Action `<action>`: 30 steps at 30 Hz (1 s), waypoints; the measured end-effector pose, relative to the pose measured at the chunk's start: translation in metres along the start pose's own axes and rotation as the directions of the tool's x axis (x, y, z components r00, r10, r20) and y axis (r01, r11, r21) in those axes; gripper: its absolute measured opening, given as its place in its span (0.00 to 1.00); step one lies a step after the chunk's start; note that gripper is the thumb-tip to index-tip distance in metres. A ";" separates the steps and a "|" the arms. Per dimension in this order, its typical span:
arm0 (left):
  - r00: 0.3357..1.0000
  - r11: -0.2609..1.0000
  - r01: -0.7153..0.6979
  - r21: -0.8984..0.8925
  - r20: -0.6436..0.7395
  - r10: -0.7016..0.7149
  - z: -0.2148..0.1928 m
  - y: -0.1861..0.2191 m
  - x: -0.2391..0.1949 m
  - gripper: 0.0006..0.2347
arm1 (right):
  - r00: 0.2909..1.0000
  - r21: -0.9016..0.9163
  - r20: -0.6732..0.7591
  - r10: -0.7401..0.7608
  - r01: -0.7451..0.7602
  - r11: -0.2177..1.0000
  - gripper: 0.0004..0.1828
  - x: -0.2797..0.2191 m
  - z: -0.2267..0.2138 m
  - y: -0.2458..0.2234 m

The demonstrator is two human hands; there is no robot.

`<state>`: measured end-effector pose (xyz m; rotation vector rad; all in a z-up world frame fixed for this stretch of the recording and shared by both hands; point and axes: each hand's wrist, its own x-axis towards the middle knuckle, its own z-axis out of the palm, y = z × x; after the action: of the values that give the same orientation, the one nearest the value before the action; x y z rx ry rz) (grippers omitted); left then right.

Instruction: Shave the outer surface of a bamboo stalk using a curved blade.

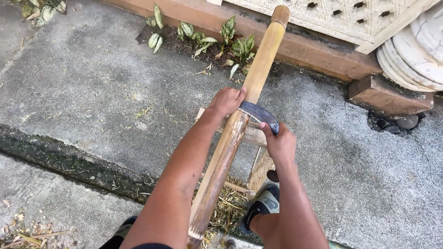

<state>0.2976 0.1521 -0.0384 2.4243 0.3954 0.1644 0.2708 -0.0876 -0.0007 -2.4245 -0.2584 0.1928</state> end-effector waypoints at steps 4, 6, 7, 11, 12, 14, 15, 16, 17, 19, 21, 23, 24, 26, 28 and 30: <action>0.996 0.995 -0.054 0.083 0.073 0.048 -0.006 -0.001 0.003 0.27 | 0.993 0.001 -0.103 -0.063 0.064 0.998 0.31 -0.003 0.009 0.004; 0.995 0.989 -0.087 0.119 0.056 0.080 -0.007 0.003 0.006 0.27 | 0.994 0.015 -0.094 -0.050 0.052 0.999 0.32 -0.004 0.007 0.002; 0.994 0.982 -0.112 0.152 0.033 0.108 -0.008 0.004 0.007 0.27 | 0.996 0.025 -0.081 -0.045 0.047 0.999 0.32 -0.004 0.006 0.001; 0.994 0.981 -0.106 0.160 0.056 0.098 -0.010 0.015 0.009 0.31 | 0.993 0.013 -0.092 -0.068 0.070 0.997 0.33 -0.005 0.008 -0.001; 0.996 0.988 -0.063 0.140 0.073 0.053 -0.012 0.019 0.008 0.33 | 0.994 0.000 -0.085 -0.068 0.068 0.998 0.33 -0.005 0.007 -0.002; 0.995 0.993 -0.010 0.122 0.097 -0.002 -0.004 0.012 0.006 0.35 | 0.996 -0.014 -0.066 -0.064 0.063 0.998 0.34 -0.008 0.007 -0.005; 0.999 0.995 0.005 0.102 0.051 -0.010 0.003 0.002 0.011 0.37 | 0.997 -0.036 -0.057 -0.047 0.045 0.998 0.34 -0.007 0.007 -0.008; 1.000 0.996 0.018 0.083 0.005 -0.018 0.010 -0.007 0.017 0.39 | 0.998 -0.058 -0.048 -0.030 0.028 0.998 0.34 -0.007 0.007 -0.011; 1.000 0.996 0.018 0.082 0.003 -0.018 0.009 -0.005 0.017 0.39 | 0.998 -0.058 -0.049 -0.033 0.030 0.998 0.34 -0.006 0.007 -0.010; 0.998 0.999 0.025 0.047 -0.055 -0.022 0.007 -0.003 0.015 0.40 | 0.994 -0.125 -0.086 -0.067 0.056 0.991 0.35 -0.007 0.008 -0.009; 0.997 0.997 0.072 0.026 -0.001 -0.072 -0.012 0.015 0.005 0.39 | 0.993 -0.113 -0.097 -0.073 0.061 0.992 0.34 -0.006 0.009 -0.010; 0.992 0.993 0.115 0.009 0.058 -0.115 -0.019 0.024 0.000 0.38 | 0.991 -0.099 -0.111 -0.073 0.062 0.993 0.33 -0.006 0.010 -0.009; 0.990 0.993 0.118 0.011 0.074 -0.119 -0.017 0.023 -0.001 0.37 | 0.992 -0.091 -0.110 -0.067 0.057 0.994 0.33 -0.007 0.009 -0.008; 0.988 0.992 0.124 0.016 0.087 -0.124 -0.016 0.022 0.000 0.37 | 0.992 -0.079 -0.107 -0.063 0.055 0.995 0.33 -0.004 0.009 -0.006; 0.993 0.993 0.111 0.038 0.043 -0.113 -0.016 0.022 0.000 0.35 | 0.987 -0.133 -0.107 -0.117 0.103 0.986 0.35 0.000 0.009 -0.004; 0.990 0.991 0.131 0.032 0.049 -0.132 -0.017 0.024 -0.003 0.34 | 0.992 -0.113 -0.083 -0.094 0.084 0.990 0.35 -0.001 0.003 -0.010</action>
<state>0.2968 0.1441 -0.0103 2.4154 0.5359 0.0393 0.2679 -0.0785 0.0033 -2.5158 -0.3445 0.0318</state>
